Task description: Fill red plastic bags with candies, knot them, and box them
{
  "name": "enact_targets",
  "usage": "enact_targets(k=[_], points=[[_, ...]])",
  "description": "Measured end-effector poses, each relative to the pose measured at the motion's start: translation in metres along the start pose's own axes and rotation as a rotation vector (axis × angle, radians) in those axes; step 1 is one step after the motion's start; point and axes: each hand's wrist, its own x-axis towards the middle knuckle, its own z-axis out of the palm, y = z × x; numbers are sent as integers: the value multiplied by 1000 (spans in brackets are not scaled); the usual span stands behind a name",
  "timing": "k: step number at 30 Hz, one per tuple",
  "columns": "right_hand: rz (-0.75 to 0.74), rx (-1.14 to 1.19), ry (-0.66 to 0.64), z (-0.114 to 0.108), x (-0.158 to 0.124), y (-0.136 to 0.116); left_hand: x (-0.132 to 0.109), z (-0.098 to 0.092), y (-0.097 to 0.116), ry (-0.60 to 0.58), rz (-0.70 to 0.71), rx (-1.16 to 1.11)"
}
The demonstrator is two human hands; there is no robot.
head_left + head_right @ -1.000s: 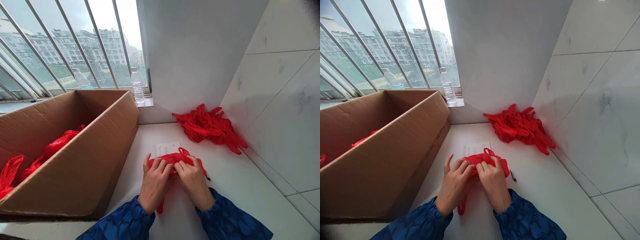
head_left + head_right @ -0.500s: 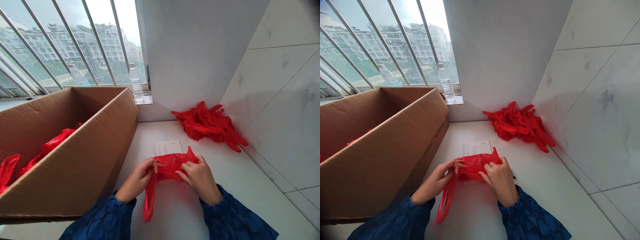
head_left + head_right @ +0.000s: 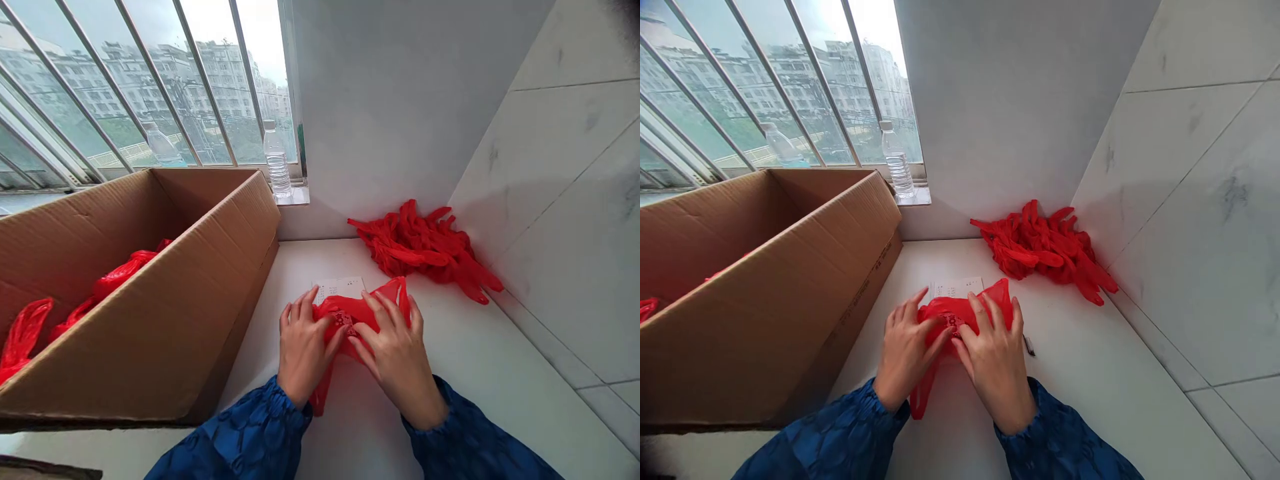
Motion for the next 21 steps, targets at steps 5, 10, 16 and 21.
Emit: enact_targets(k=[5, 10, 16, 21], points=[[157, -71, -1, 22, -1, 2, -2, 10, 0, -131, 7, 117], [147, -85, 12, 19, -6, 4, -8, 10, -9, -231, -59, 225], [171, -56, -57, 8, -1, 14, 2, 6, -18, -216, 51, 150], [172, -38, -14, 5, 2, 21, -5, -20, -36, -483, 121, 24]])
